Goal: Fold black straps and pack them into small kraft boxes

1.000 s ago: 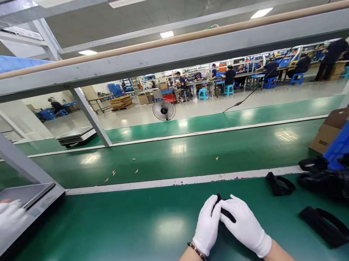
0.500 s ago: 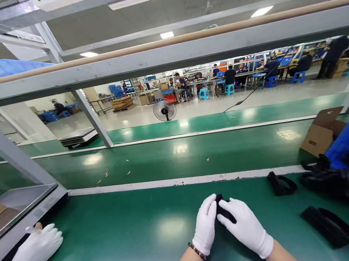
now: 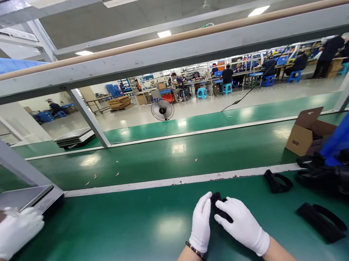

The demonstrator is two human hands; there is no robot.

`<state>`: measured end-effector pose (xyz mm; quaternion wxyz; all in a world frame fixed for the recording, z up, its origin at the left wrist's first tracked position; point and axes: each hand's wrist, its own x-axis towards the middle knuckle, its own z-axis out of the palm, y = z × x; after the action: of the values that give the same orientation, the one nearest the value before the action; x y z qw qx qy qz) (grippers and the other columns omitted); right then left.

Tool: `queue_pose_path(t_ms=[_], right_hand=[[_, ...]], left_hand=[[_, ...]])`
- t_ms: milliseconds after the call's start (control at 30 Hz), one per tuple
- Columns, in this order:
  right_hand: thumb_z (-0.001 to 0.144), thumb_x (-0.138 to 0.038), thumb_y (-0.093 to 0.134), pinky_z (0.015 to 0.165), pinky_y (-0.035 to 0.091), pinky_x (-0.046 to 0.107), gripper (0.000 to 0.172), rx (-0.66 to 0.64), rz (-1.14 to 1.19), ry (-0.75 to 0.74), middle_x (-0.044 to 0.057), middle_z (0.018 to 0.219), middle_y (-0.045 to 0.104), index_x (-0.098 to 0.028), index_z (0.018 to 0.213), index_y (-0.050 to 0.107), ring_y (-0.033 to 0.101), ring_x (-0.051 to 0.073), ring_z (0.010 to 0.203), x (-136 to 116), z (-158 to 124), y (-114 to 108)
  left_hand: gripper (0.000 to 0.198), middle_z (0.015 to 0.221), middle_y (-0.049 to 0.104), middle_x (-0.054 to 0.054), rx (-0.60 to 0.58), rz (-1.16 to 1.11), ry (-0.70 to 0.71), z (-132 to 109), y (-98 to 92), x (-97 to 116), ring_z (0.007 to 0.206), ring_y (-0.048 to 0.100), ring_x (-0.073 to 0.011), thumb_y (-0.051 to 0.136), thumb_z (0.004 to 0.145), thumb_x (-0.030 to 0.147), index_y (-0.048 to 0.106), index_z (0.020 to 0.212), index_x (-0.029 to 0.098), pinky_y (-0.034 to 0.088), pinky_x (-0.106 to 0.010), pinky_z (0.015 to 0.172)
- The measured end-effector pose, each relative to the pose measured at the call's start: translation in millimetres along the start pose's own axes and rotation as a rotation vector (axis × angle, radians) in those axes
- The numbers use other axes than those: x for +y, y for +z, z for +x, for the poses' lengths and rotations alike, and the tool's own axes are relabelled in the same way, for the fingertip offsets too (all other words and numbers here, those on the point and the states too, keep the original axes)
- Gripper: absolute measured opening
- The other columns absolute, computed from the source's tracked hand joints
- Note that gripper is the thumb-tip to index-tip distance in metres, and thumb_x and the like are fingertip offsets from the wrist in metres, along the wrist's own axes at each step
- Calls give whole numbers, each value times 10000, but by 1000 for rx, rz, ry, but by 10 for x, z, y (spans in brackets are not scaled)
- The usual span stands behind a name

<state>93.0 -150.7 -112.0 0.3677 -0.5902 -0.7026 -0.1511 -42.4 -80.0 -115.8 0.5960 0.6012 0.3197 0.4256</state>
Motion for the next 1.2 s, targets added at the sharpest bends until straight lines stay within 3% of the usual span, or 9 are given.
queue_pose_path(t_ms=[333, 1200], right_hand=[[871, -285, 540, 892, 492, 410, 228, 9, 11, 9, 43, 839, 673, -189, 1071, 588, 644, 196, 811, 8, -19, 29], [855, -232, 517, 875, 501, 436, 262, 28, -67, 3, 71, 918, 687, -183, 1104, 581, 645, 232, 889, -10, 9, -8]], left_hand=[[481, 1263, 600, -85, -5, -5, -3, -21, 5, 101, 1183, 543, -247, 483, 857, 551, 632, 1148, 200, 378, -413, 1086], [433, 1244, 613, -75, -4, 31, 17, 0, -4, 67, 1172, 550, -234, 472, 876, 506, 630, 1142, 203, 400, -396, 1066]])
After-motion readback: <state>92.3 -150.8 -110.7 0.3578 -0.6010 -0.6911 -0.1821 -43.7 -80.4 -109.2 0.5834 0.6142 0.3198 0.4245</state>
